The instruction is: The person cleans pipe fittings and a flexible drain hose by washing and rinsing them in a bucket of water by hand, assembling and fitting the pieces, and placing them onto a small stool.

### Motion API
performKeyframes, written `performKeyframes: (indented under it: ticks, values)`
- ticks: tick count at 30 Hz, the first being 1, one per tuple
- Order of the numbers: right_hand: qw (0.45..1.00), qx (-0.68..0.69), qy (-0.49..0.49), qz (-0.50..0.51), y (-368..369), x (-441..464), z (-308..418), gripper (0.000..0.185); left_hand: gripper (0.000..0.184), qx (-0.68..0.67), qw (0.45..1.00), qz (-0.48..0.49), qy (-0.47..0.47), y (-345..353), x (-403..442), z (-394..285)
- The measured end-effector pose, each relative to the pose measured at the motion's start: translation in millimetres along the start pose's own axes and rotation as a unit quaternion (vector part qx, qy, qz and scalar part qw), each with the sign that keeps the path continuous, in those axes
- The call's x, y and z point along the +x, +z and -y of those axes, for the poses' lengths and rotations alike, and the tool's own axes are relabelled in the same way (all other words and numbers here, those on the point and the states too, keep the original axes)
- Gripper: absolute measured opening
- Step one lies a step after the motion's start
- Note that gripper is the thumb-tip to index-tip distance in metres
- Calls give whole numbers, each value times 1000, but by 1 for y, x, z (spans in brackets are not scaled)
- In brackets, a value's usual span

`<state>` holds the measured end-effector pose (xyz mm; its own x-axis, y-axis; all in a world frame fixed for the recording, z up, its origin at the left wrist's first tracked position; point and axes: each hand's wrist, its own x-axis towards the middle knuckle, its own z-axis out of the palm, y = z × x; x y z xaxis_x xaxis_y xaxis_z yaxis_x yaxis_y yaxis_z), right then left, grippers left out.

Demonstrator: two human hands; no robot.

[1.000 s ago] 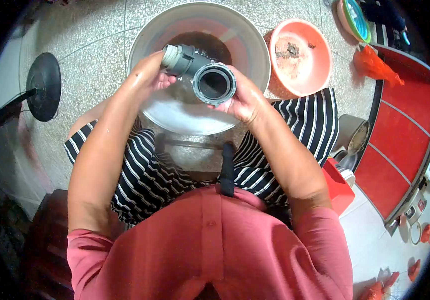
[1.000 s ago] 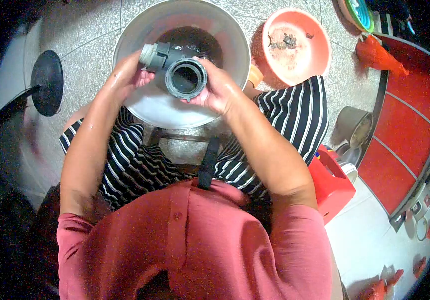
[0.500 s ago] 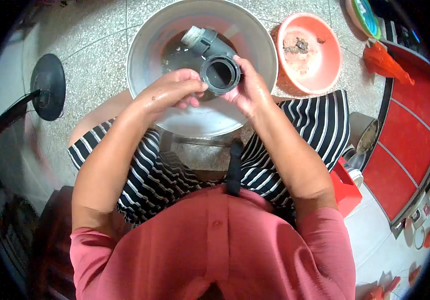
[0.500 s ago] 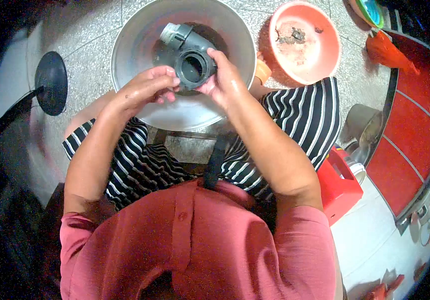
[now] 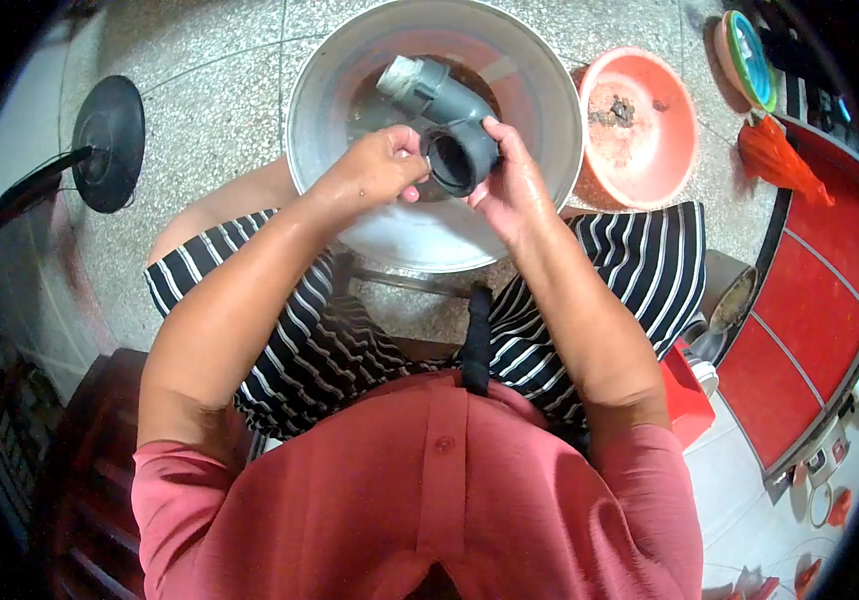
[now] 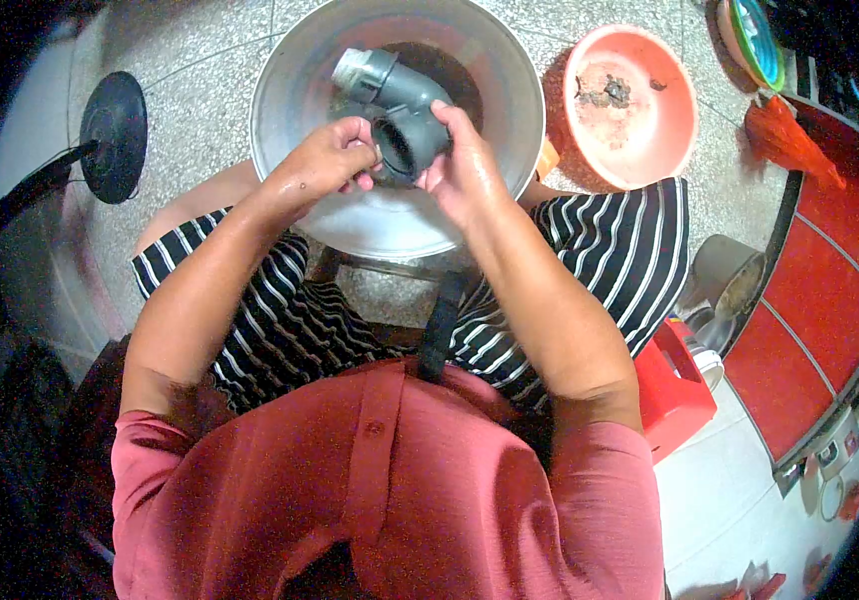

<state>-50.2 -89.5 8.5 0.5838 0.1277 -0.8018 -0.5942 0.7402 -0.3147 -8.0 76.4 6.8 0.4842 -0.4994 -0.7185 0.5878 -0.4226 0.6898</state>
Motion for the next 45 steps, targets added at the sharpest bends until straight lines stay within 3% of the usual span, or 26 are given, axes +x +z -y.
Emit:
performKeyframes:
  ticks: [5,7,13,16,19,20,21,22,23,26,29,33,35,36,37,39,45]
  values:
    - [998,45,40,-13,-3,-2,3,39,18,3,1000,-26,15,1,-1,-5]
    - [998,33,45,21,-11,4,1,44,21,6,998,-50,28,0,2,-1]
    - [997,52,50,34,-13,11,-2,48,12,-78,988,-127,46,-2,-5,-16]
    - [999,-11,42,19,-16,20,-3,47,4,-38,973,-146,174,-17,-6,-18]
    - [995,-89,41,-24,-27,50,-4,50,10,234,891,-147,360,-19,-18,-15]
    - [989,-140,30,-41,-26,62,-7,52,8,302,888,-108,330,-12,-23,-13]
    - [980,-192,21,-57,-25,75,-11,54,6,442,847,-87,280,0,-29,-14]
    - [970,-235,29,-62,-20,86,-15,61,6,394,851,-66,340,5,-34,-2]
    - [946,-298,16,-125,-11,96,-24,66,7,410,844,-28,346,9,-38,3]
    - [859,-492,-1,-141,-17,137,-48,67,11,478,820,-4,315,12,-51,-8]
    - [828,-504,-92,-227,-14,158,-57,67,14,491,814,-50,305,-2,-51,-20]
    - [829,-465,-85,-298,-22,171,-105,71,24,473,820,-102,307,-20,-56,-30]
    - [809,-479,-22,-340,-43,187,-144,70,29,468,823,-98,308,-25,-55,-30]
    - [860,-415,85,-285,-37,182,-131,55,31,466,829,-81,299,-25,-56,-28]
    - [875,-392,119,-258,-44,186,-125,54,33,462,836,-63,289,-24,-58,-26]
    - [894,-368,99,-237,-67,204,-113,51,33,465,842,-48,271,-27,-59,-25]
    - [845,-465,-12,-264,-97,220,-116,43,32,450,849,-59,270,-34,-58,-31]
